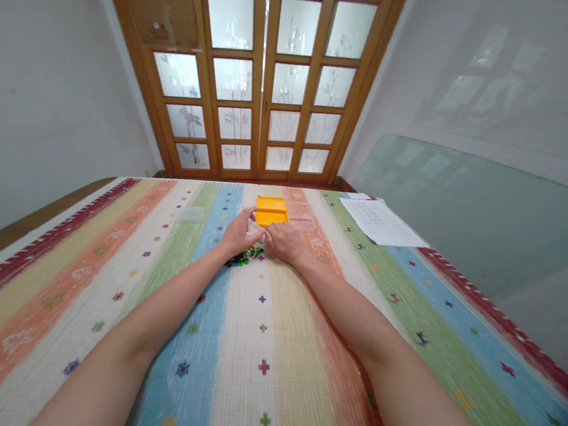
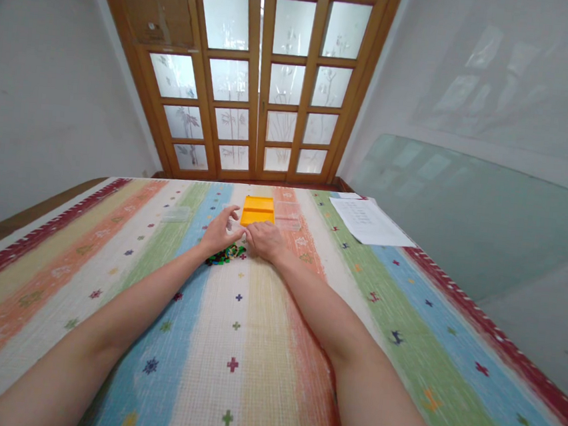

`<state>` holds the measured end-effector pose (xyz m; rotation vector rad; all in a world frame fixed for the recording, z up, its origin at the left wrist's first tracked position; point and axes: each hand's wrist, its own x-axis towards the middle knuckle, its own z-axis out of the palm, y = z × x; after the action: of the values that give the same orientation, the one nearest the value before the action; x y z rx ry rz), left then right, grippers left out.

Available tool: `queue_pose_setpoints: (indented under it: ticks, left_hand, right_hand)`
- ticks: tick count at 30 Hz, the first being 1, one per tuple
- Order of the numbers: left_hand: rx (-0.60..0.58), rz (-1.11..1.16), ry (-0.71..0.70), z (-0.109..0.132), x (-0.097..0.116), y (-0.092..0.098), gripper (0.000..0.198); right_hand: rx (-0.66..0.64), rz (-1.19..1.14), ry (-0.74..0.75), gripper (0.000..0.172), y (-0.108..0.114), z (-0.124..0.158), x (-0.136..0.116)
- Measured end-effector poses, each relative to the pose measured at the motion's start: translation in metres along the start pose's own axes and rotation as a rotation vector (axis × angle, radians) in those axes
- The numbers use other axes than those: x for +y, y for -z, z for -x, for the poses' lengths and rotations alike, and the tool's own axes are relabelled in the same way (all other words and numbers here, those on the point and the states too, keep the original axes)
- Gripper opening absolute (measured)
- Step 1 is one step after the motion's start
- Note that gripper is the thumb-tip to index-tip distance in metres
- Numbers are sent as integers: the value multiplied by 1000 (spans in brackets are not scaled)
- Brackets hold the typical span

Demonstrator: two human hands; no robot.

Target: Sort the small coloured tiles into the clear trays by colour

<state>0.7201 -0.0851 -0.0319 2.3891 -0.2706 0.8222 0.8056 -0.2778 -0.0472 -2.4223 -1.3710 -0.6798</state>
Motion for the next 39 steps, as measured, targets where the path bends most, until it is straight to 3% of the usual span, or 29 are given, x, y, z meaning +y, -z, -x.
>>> queue_pose_setpoints:
  ticks: [3, 7, 14, 20, 24, 30, 34, 39]
  left_hand:
    - [-73, 13, -85, 2, 3, -1, 78]
    - [-81, 43, -155, 1, 5, 0, 84]
    - [-78, 97, -225, 1, -4, 0, 83]
    - [-170, 98, -187, 3, -13, -3, 82]
    - [-128, 137, -151, 3, -16, -1, 88]
    - [110, 55, 70, -3, -31, 13, 96]
    - [286, -66, 294, -5, -51, 29, 87]
    - [304, -191, 560, -3, -73, 41, 78]
  right_hand:
    - [67, 10, -154, 39, -3, 0, 14]
    - [130, -4, -160, 44, -2, 2, 30]
    - [203, -84, -278, 54, -6, 1, 32]
    - [270, -129, -330, 60, -8, 2, 36]
    - [287, -184, -333, 56, -5, 3, 35]
    - [308, -232, -356, 51, -3, 3, 36]
    - [295, -254, -331, 49, -4, 3, 36]
    - [243, -244, -321, 44, -5, 3, 36]
